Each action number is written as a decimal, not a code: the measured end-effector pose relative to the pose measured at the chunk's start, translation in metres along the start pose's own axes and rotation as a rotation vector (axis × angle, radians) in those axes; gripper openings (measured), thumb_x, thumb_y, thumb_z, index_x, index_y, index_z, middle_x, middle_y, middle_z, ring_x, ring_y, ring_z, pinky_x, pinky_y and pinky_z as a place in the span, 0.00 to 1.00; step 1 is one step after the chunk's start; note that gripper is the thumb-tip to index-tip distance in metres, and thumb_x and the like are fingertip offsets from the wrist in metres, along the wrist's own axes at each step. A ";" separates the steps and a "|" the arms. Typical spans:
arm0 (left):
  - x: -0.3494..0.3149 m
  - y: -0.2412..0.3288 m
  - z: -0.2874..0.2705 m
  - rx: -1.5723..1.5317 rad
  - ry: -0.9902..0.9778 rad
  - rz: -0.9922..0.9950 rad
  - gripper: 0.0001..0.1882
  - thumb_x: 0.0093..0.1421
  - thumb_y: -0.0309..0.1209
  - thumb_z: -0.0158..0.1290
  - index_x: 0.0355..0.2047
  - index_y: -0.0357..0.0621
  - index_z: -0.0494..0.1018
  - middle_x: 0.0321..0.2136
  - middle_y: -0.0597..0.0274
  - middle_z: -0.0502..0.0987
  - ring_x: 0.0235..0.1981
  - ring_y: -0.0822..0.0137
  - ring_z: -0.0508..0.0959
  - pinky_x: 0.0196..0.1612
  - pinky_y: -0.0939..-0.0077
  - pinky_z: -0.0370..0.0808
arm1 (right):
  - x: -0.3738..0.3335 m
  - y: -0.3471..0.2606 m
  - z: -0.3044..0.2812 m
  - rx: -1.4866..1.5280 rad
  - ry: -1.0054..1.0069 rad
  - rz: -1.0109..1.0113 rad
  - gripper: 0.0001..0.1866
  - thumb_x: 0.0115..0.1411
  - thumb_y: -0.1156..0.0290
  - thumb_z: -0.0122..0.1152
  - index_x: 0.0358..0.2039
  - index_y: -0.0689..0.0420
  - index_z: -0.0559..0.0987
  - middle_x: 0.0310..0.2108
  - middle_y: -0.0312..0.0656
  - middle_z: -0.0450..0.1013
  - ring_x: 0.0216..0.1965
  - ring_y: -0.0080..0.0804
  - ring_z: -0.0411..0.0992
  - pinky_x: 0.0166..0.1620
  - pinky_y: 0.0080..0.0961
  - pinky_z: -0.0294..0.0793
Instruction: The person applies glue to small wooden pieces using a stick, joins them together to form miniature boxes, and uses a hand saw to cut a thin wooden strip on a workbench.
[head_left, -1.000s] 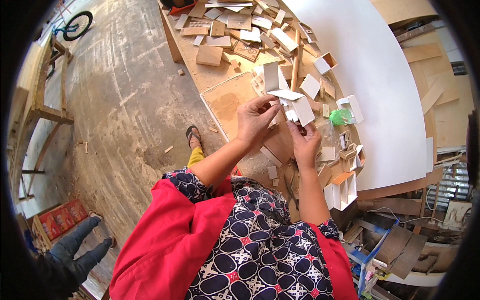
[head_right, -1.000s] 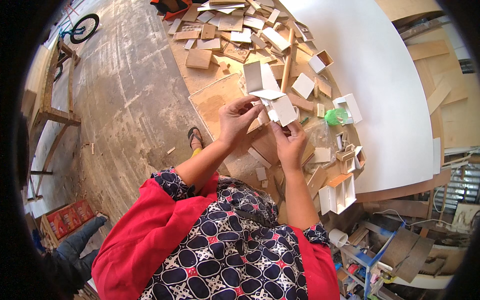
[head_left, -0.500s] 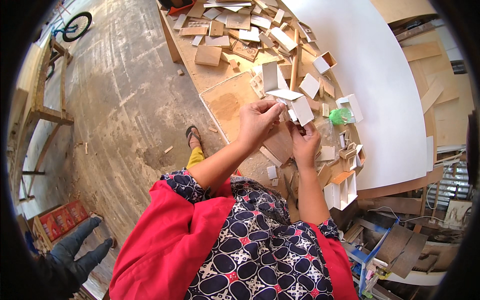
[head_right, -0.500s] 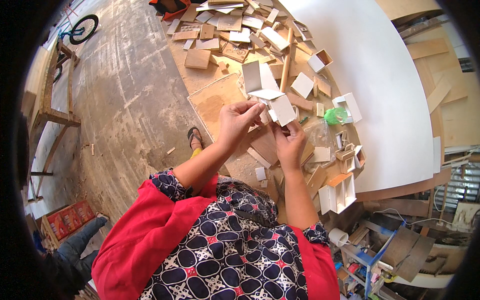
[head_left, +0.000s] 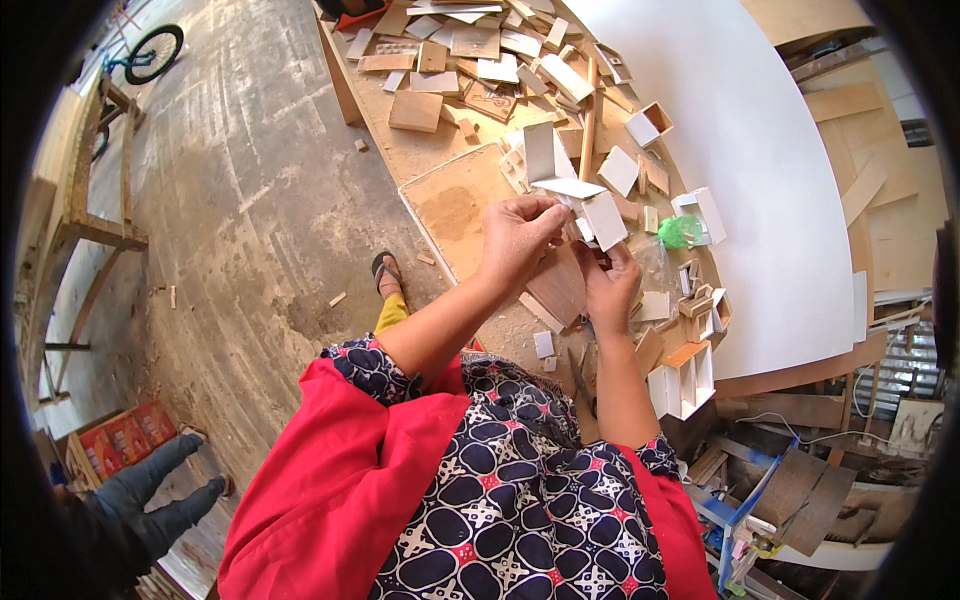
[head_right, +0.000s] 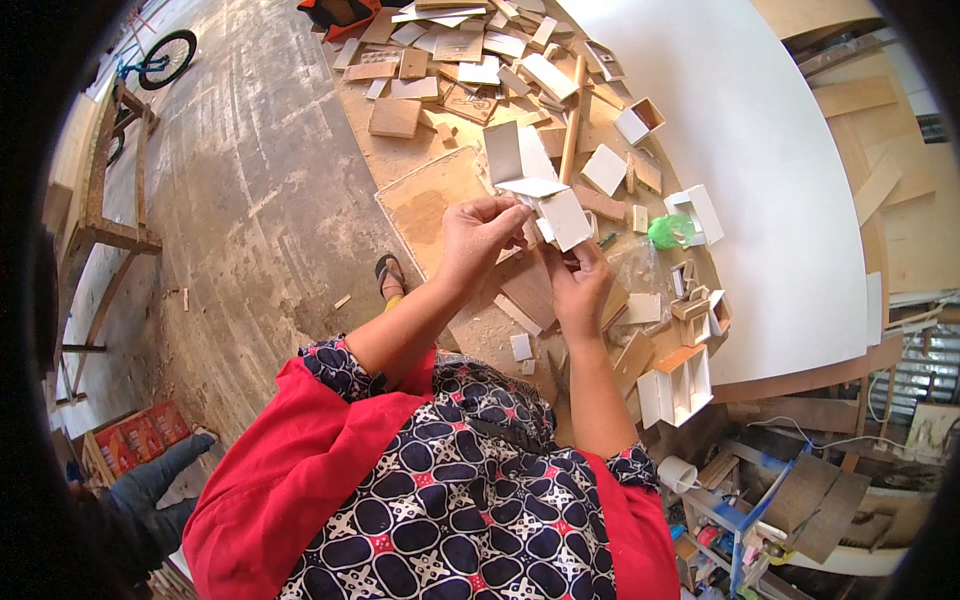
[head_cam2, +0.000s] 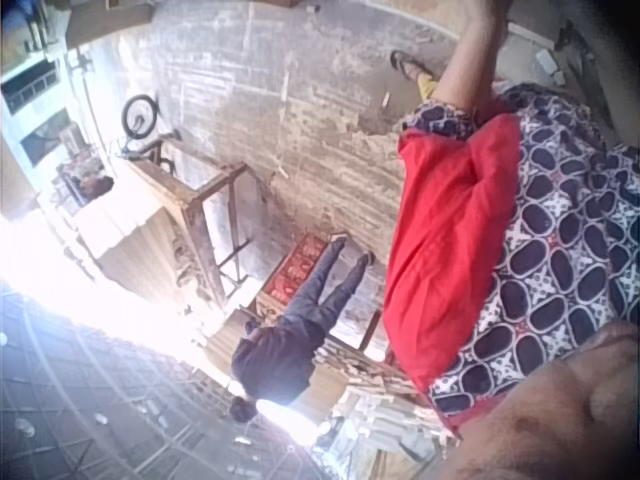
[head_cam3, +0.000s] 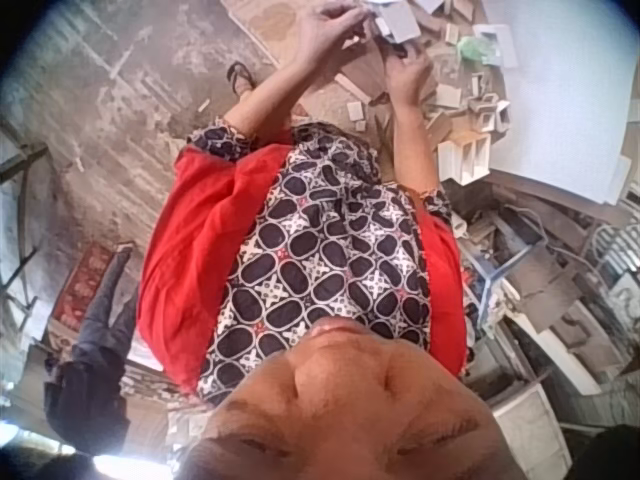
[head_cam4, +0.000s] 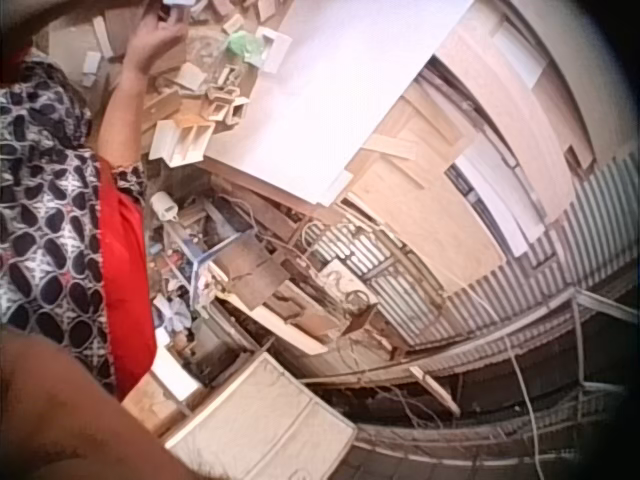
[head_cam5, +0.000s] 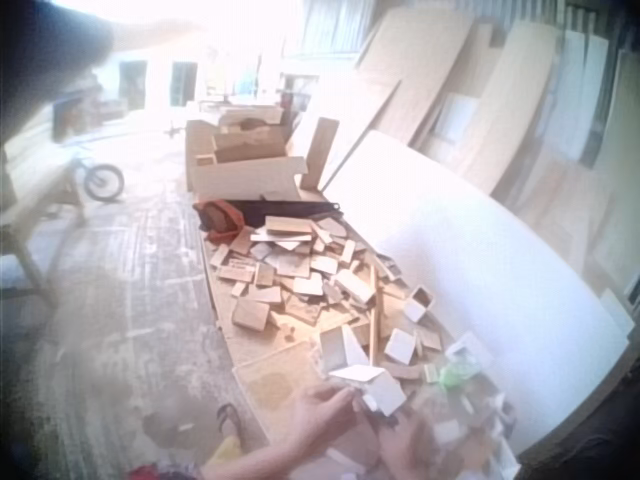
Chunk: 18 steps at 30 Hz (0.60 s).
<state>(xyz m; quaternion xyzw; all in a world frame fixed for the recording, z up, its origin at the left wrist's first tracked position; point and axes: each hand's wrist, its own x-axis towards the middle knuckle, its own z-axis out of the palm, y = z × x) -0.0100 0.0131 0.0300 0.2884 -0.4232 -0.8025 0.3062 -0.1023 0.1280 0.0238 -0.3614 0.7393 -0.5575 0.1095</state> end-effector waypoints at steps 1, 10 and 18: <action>0.000 -0.001 0.000 -0.005 0.002 0.002 0.11 0.58 0.32 0.57 0.31 0.34 0.78 0.19 0.66 0.76 0.20 0.78 0.74 0.26 0.84 0.72 | 0.000 0.000 0.000 0.009 -0.001 -0.003 0.13 0.54 0.83 0.62 0.41 0.61 0.79 0.33 0.35 0.77 0.31 0.19 0.74 0.34 0.19 0.74; 0.004 0.000 -0.003 0.015 -0.038 -0.039 0.10 0.57 0.33 0.57 0.30 0.36 0.78 0.19 0.66 0.76 0.20 0.77 0.75 0.25 0.85 0.71 | 0.000 0.003 -0.002 -0.022 -0.015 0.012 0.13 0.55 0.83 0.61 0.42 0.62 0.79 0.33 0.36 0.77 0.32 0.20 0.74 0.35 0.19 0.74; 0.002 -0.001 -0.006 -0.053 -0.045 -0.024 0.10 0.58 0.33 0.55 0.30 0.36 0.78 0.18 0.67 0.75 0.20 0.77 0.75 0.25 0.85 0.71 | 0.000 -0.002 -0.001 0.024 -0.020 0.038 0.12 0.55 0.82 0.62 0.41 0.63 0.79 0.34 0.36 0.77 0.32 0.19 0.73 0.35 0.19 0.73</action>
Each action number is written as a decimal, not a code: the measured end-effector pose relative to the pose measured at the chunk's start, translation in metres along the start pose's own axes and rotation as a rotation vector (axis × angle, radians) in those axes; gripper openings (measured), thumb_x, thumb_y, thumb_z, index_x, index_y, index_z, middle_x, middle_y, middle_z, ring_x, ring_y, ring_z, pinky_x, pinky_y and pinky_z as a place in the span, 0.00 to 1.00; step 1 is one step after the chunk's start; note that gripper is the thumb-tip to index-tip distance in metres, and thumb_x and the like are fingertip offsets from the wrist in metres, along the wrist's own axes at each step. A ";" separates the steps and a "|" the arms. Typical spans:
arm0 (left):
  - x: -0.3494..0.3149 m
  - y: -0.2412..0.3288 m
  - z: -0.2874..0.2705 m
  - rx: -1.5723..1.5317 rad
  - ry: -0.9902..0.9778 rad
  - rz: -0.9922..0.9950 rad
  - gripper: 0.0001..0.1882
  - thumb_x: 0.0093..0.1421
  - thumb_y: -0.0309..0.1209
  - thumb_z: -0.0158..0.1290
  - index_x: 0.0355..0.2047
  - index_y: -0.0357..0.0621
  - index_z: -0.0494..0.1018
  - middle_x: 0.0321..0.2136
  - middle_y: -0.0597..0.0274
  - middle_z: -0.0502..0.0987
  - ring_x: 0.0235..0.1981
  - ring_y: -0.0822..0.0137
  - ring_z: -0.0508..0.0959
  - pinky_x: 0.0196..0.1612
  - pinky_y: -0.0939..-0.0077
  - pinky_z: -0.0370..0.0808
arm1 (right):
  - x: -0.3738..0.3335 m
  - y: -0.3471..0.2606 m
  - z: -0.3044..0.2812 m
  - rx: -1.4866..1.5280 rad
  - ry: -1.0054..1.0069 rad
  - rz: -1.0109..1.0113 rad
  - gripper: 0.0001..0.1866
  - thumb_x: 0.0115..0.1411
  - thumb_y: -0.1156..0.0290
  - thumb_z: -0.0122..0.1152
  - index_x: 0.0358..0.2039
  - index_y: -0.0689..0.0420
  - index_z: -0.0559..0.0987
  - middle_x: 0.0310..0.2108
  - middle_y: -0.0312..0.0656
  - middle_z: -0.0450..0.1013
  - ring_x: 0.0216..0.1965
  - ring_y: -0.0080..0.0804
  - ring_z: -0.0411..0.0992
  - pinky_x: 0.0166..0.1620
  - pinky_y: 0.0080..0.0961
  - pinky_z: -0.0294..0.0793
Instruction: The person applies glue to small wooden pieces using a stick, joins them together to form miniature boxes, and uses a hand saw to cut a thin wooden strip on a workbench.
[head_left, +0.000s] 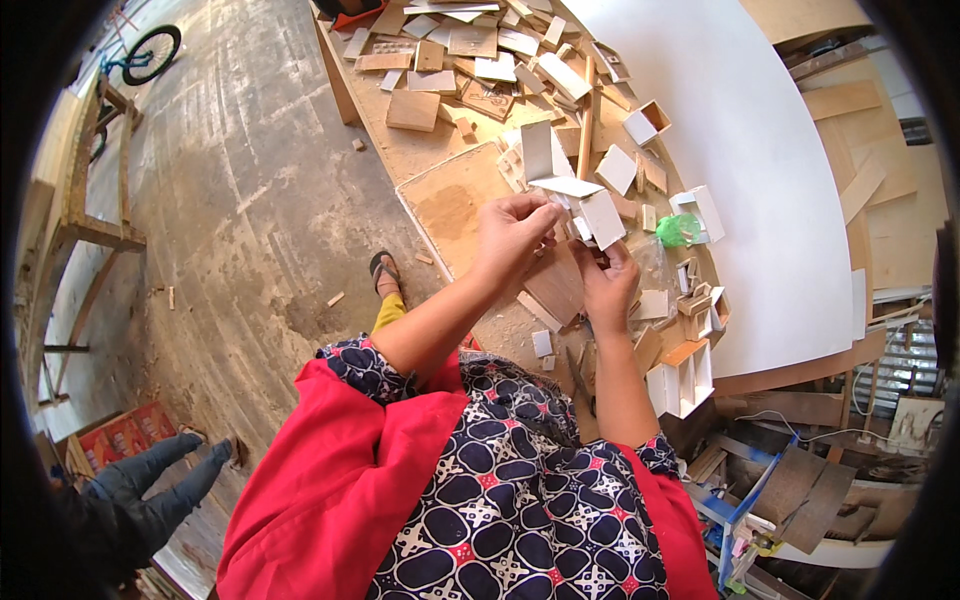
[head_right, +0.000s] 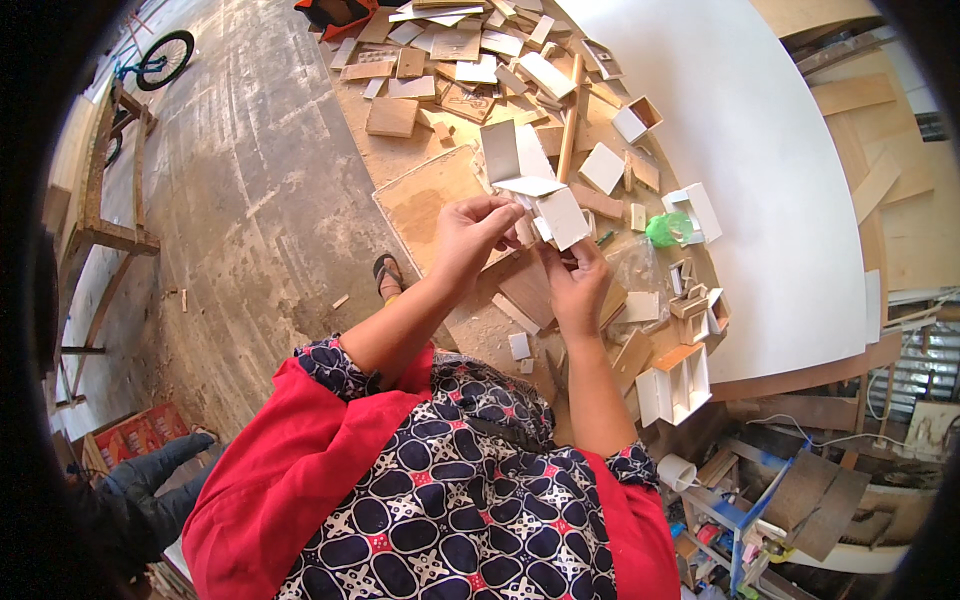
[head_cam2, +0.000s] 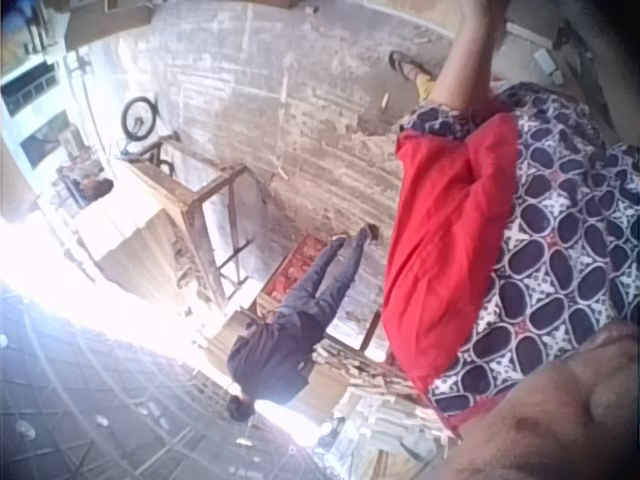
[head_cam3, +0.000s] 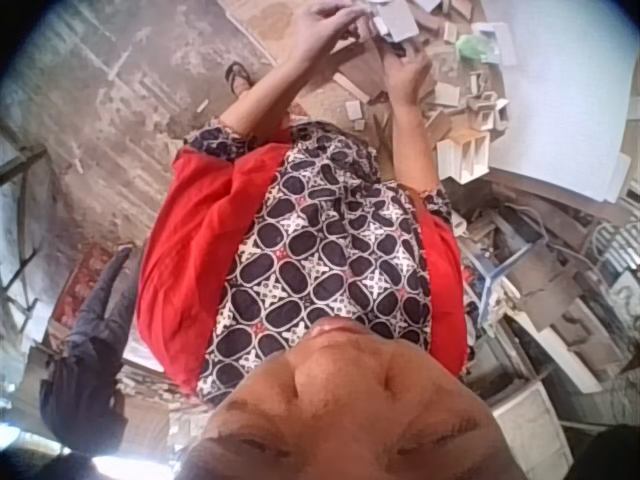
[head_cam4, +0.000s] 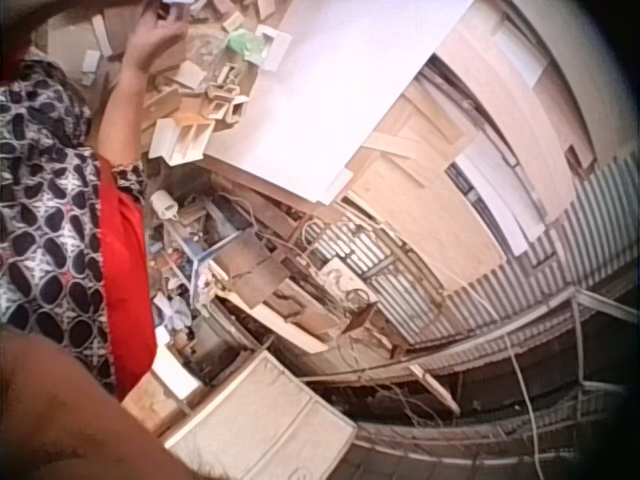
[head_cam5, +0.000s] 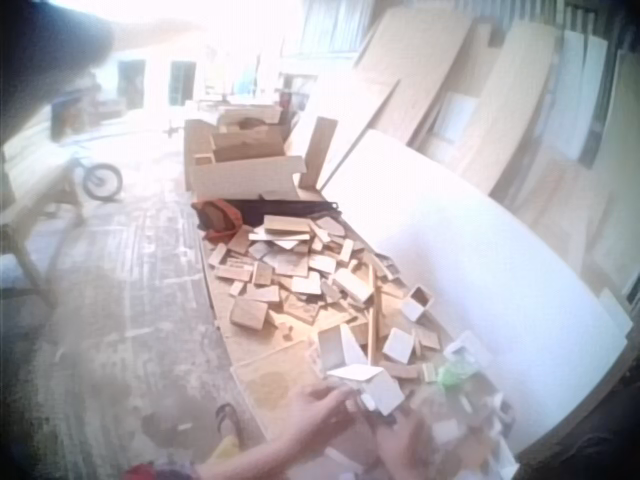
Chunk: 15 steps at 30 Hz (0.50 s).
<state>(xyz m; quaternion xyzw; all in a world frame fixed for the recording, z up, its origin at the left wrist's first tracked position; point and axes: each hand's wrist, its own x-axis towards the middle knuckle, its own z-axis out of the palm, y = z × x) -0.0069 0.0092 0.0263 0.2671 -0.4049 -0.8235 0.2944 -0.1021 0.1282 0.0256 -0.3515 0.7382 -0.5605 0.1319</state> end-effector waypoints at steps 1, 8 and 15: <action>0.000 -0.003 -0.003 -0.018 0.000 0.000 0.10 0.58 0.33 0.55 0.30 0.36 0.78 0.18 0.66 0.75 0.19 0.77 0.75 0.25 0.85 0.70 | 0.000 0.000 0.000 -0.002 0.000 -0.005 0.12 0.55 0.82 0.62 0.41 0.63 0.79 0.34 0.36 0.77 0.32 0.19 0.73 0.35 0.19 0.73; 0.002 -0.006 -0.023 0.078 0.054 0.048 0.12 0.59 0.32 0.52 0.29 0.34 0.78 0.17 0.66 0.74 0.20 0.75 0.75 0.25 0.84 0.68 | -0.002 0.009 -0.001 0.033 0.016 -0.019 0.10 0.55 0.80 0.63 0.39 0.63 0.79 0.32 0.36 0.76 0.31 0.18 0.72 0.34 0.18 0.72; -0.001 -0.009 -0.033 0.108 0.079 0.084 0.11 0.60 0.32 0.52 0.29 0.35 0.77 0.18 0.67 0.74 0.21 0.75 0.75 0.27 0.84 0.69 | -0.006 0.013 -0.006 -0.031 0.004 0.005 0.11 0.54 0.77 0.65 0.38 0.63 0.79 0.31 0.36 0.76 0.27 0.17 0.70 0.31 0.16 0.70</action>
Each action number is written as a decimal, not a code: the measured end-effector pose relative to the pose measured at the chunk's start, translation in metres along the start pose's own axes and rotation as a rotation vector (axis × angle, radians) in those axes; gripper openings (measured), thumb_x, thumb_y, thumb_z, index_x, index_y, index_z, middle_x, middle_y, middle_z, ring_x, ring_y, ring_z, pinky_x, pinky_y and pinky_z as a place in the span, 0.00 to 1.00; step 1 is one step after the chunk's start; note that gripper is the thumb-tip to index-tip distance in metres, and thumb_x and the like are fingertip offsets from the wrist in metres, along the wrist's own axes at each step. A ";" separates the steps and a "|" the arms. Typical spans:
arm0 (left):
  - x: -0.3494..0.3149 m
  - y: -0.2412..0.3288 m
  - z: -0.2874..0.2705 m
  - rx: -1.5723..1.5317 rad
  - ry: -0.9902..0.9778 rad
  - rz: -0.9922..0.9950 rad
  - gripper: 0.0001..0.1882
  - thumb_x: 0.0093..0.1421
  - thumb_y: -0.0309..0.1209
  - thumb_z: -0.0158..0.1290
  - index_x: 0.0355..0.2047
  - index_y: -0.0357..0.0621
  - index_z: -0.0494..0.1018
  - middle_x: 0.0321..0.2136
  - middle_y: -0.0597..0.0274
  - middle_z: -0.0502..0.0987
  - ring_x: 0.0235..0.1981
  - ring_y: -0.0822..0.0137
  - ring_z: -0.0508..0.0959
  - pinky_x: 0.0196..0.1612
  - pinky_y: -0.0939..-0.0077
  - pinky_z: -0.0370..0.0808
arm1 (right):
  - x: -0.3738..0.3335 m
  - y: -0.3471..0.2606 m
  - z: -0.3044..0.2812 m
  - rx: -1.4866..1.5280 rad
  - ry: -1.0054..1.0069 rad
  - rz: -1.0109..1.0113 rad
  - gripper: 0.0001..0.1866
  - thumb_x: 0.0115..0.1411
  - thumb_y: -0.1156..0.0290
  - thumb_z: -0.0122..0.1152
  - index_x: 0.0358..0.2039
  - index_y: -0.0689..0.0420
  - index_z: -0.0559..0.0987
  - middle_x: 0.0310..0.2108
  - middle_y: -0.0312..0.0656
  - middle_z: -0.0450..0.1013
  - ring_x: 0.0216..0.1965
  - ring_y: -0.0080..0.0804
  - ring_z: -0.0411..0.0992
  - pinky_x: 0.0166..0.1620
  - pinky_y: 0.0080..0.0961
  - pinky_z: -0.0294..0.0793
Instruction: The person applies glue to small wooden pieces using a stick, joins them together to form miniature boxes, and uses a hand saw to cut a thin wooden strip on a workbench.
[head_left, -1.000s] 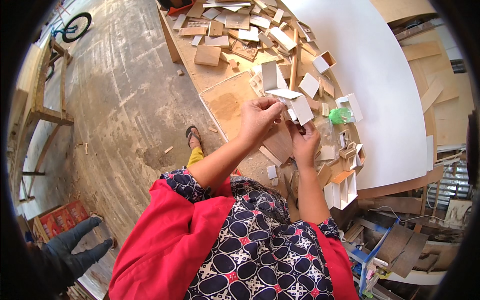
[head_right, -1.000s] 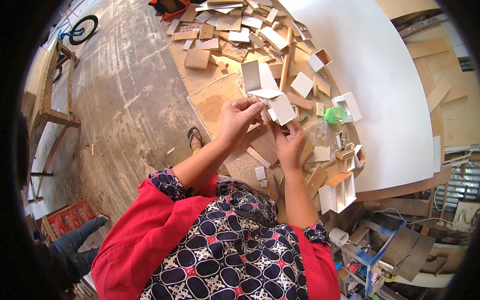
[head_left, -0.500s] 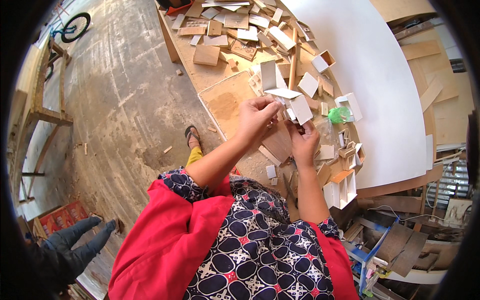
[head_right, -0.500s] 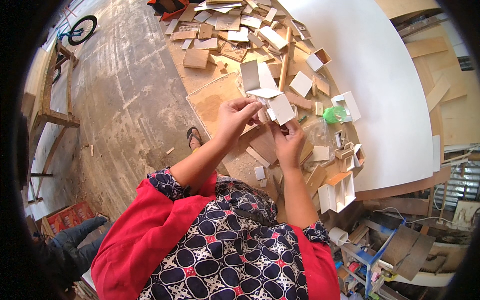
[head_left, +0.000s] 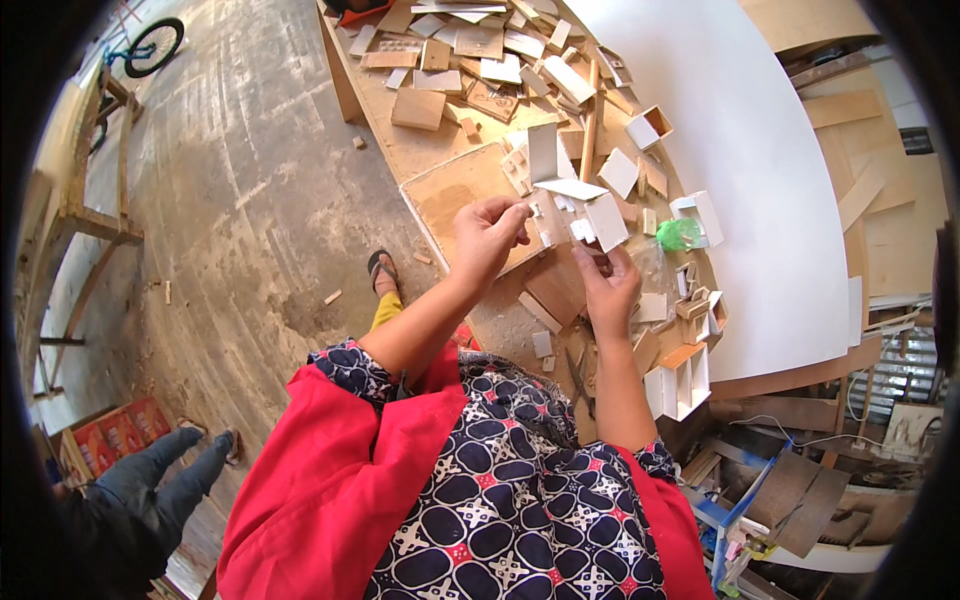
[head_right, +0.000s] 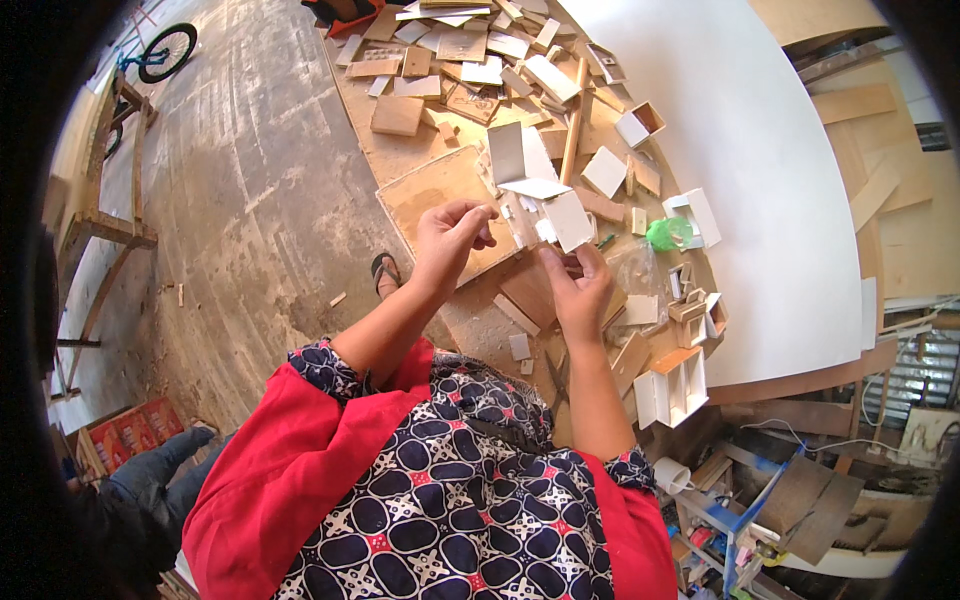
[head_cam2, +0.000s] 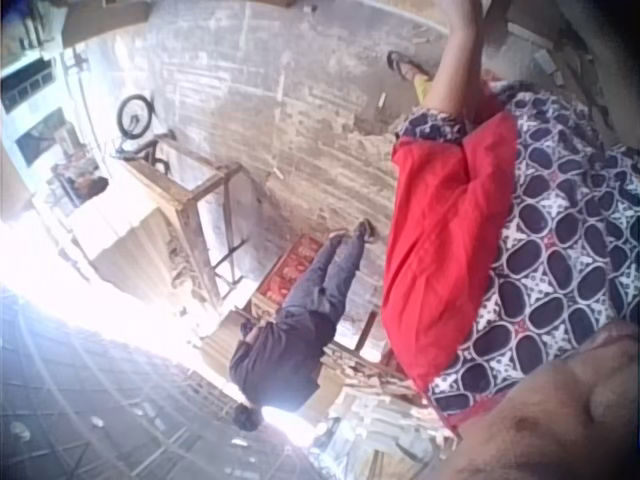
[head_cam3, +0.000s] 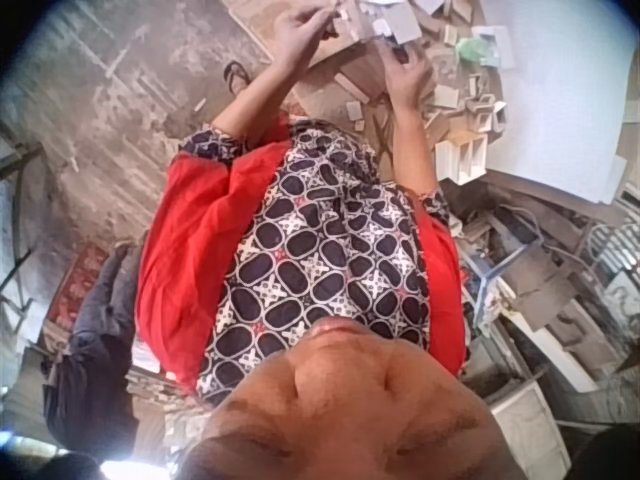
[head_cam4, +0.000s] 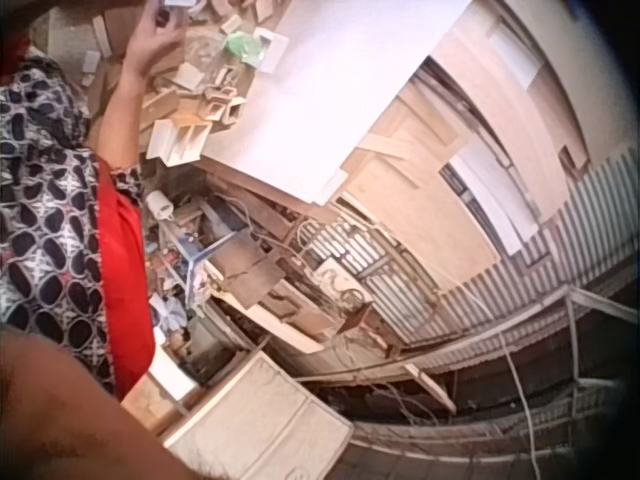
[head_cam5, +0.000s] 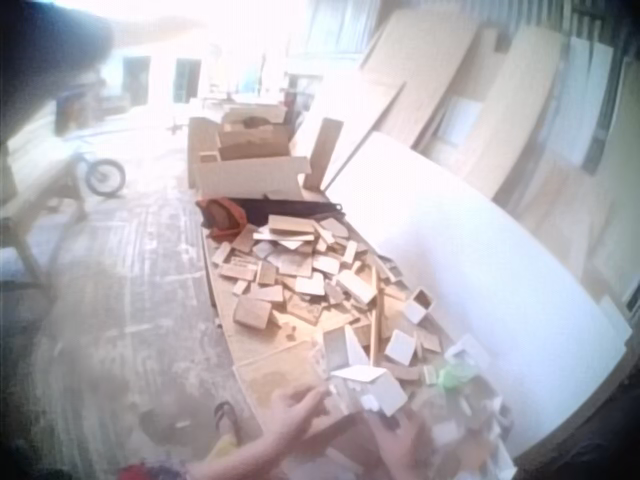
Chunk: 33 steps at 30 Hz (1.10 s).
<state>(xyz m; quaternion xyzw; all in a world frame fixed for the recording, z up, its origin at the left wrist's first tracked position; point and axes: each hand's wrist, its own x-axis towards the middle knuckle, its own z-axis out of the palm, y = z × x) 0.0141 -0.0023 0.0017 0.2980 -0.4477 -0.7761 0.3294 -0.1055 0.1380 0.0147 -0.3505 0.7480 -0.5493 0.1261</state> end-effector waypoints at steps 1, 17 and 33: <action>-0.002 0.001 0.000 0.008 0.010 0.009 0.11 0.60 0.32 0.51 0.30 0.35 0.77 0.18 0.67 0.74 0.21 0.76 0.75 0.28 0.84 0.69 | -0.002 0.004 -0.004 -0.034 0.013 0.000 0.11 0.54 0.77 0.66 0.38 0.63 0.79 0.31 0.36 0.76 0.26 0.17 0.70 0.31 0.16 0.70; -0.081 -0.009 -0.076 0.224 -0.012 -0.007 0.11 0.61 0.29 0.51 0.33 0.30 0.76 0.23 0.66 0.77 0.23 0.77 0.75 0.28 0.84 0.71 | -0.069 -0.001 -0.052 -0.009 0.123 0.118 0.13 0.57 0.76 0.62 0.43 0.64 0.79 0.34 0.41 0.77 0.31 0.20 0.74 0.35 0.17 0.74; -0.127 0.012 -0.064 0.686 -0.577 -0.033 0.08 0.56 0.26 0.58 0.30 0.31 0.77 0.24 0.59 0.78 0.26 0.76 0.75 0.31 0.80 0.73 | -0.153 -0.006 -0.032 -0.130 0.237 0.139 0.09 0.55 0.76 0.63 0.38 0.62 0.81 0.29 0.39 0.77 0.26 0.19 0.72 0.29 0.16 0.71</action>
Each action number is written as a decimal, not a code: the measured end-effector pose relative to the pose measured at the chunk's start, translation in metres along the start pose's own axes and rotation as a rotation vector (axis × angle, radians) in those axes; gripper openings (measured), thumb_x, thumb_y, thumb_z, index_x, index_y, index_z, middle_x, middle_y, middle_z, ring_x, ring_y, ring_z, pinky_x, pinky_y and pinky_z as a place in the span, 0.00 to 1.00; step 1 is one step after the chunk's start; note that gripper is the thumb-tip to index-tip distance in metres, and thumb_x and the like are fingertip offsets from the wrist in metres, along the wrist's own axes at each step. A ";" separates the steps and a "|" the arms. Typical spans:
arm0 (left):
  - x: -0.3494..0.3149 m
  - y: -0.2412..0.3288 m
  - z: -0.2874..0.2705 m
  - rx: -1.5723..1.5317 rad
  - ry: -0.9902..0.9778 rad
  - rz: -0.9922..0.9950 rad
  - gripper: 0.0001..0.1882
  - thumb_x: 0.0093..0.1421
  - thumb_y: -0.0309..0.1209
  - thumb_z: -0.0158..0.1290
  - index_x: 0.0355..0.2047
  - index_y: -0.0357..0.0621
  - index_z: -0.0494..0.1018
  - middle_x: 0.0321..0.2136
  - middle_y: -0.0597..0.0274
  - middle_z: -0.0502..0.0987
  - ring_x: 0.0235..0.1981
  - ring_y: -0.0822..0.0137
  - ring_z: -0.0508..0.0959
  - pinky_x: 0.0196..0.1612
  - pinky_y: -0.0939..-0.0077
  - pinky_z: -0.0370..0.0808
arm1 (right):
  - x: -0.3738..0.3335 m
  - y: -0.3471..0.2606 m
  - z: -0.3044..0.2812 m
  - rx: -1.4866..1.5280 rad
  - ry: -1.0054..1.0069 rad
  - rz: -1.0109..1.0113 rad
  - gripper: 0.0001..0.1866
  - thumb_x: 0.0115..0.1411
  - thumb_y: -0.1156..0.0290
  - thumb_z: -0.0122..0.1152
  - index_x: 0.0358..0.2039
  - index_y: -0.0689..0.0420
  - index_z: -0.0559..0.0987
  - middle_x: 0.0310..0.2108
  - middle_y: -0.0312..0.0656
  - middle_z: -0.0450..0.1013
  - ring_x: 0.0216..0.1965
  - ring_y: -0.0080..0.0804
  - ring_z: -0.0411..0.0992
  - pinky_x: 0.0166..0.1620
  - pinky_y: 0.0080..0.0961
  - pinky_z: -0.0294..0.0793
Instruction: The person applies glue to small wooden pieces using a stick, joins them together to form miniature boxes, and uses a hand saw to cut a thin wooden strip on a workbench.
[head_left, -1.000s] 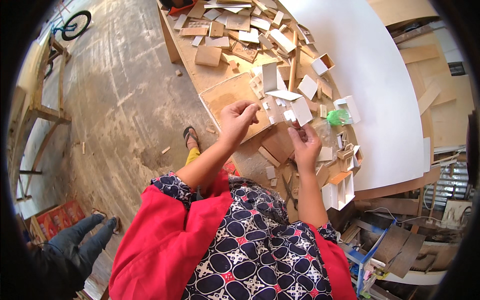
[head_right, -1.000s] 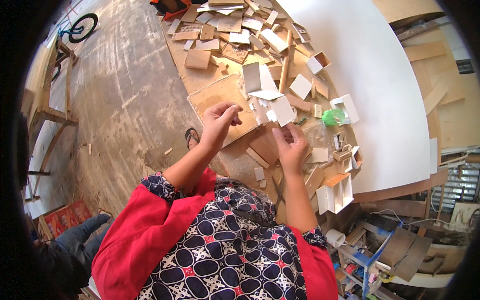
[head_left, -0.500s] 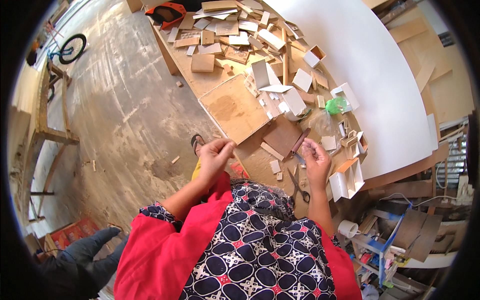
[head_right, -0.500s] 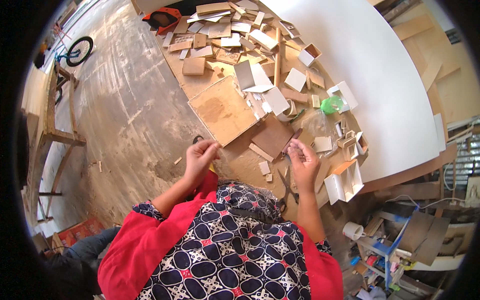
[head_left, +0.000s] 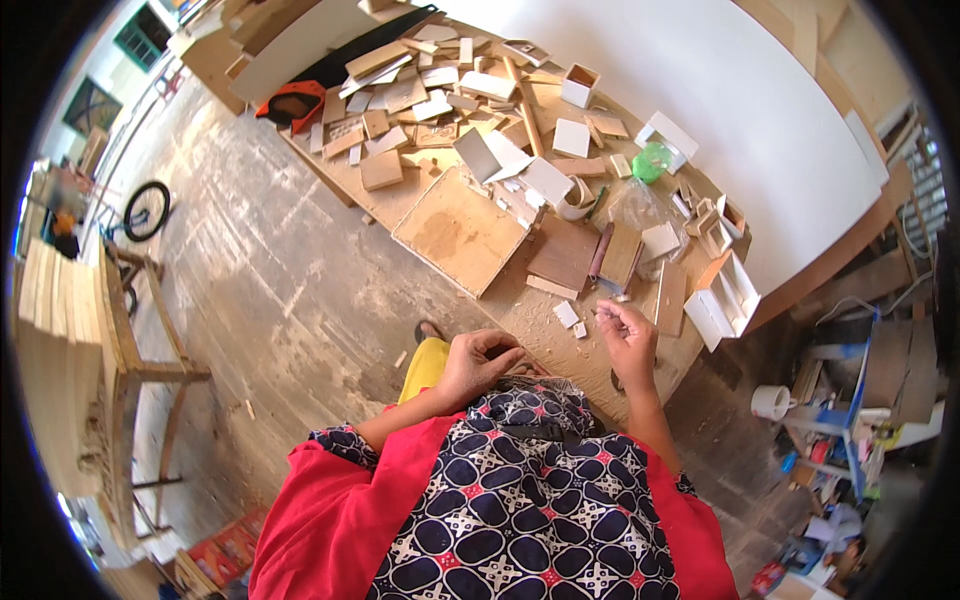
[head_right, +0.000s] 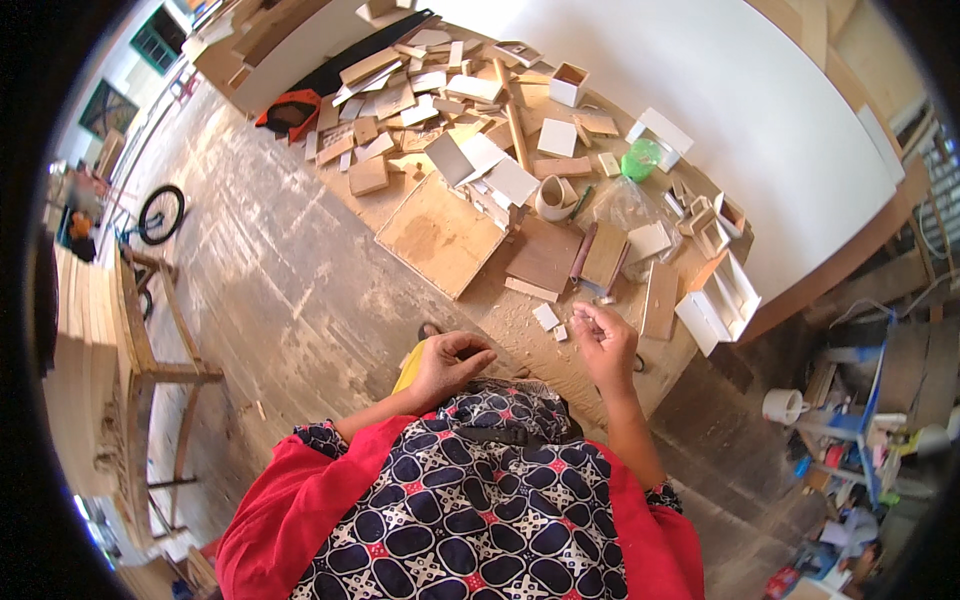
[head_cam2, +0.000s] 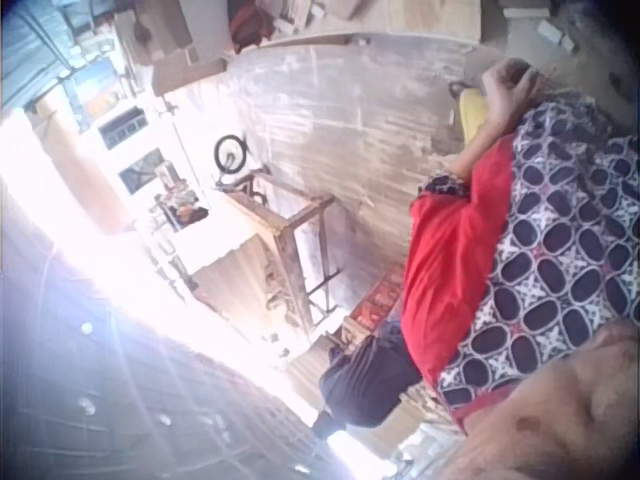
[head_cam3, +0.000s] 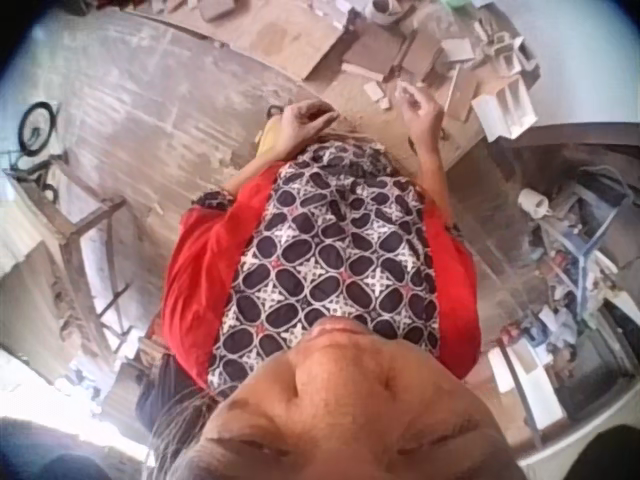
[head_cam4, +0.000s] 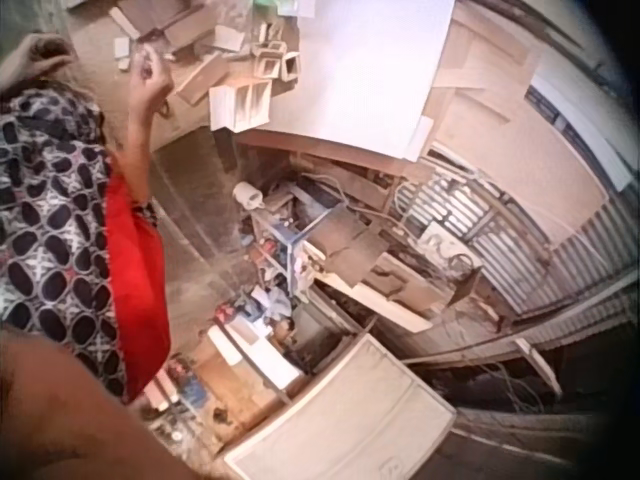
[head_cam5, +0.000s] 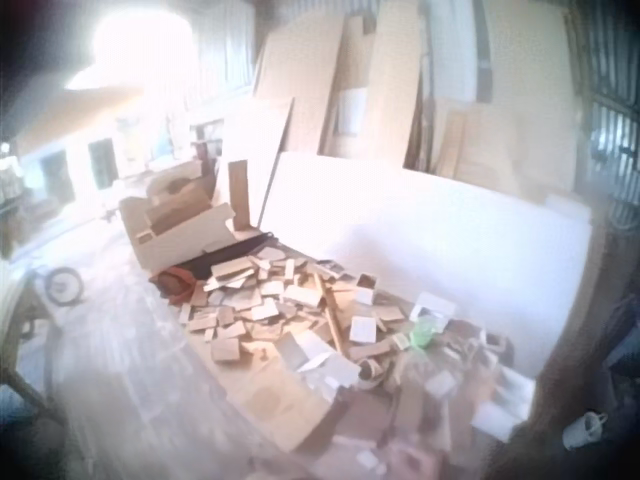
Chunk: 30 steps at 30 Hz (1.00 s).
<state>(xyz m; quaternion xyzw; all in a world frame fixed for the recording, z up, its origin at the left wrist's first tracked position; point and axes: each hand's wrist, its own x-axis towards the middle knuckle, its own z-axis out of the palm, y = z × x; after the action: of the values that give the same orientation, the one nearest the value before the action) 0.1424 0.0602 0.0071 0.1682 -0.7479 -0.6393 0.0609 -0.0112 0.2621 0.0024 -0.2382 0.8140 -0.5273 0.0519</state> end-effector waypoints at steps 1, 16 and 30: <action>0.002 0.000 -0.002 -0.005 -0.036 0.007 0.08 0.56 0.26 0.59 0.31 0.31 0.77 0.24 0.59 0.78 0.26 0.76 0.75 0.31 0.80 0.73 | -0.005 -0.001 -0.002 -0.016 0.021 0.005 0.09 0.55 0.76 0.63 0.38 0.62 0.81 0.29 0.39 0.77 0.26 0.19 0.72 0.29 0.16 0.71; -0.021 -0.029 -0.128 0.089 -0.285 0.197 0.04 0.53 0.21 0.58 0.28 0.32 0.77 0.27 0.57 0.79 0.27 0.71 0.78 0.31 0.78 0.74 | -0.090 -0.032 0.092 0.246 0.336 0.353 0.10 0.60 0.72 0.60 0.40 0.62 0.80 0.28 0.32 0.76 0.25 0.14 0.70 0.29 0.13 0.69; -0.067 -0.078 -0.249 -0.351 -0.182 -0.133 0.10 0.66 0.29 0.44 0.30 0.37 0.69 0.22 0.64 0.72 0.25 0.74 0.71 0.31 0.79 0.69 | -0.093 -0.088 0.192 0.057 0.231 0.301 0.10 0.57 0.70 0.61 0.38 0.61 0.81 0.26 0.40 0.79 0.28 0.19 0.75 0.32 0.20 0.72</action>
<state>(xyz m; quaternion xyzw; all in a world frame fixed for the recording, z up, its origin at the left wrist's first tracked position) 0.2952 -0.1605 -0.0169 0.1456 -0.6146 -0.7750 -0.0209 0.1645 0.1139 -0.0199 -0.0503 0.8256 -0.5603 0.0433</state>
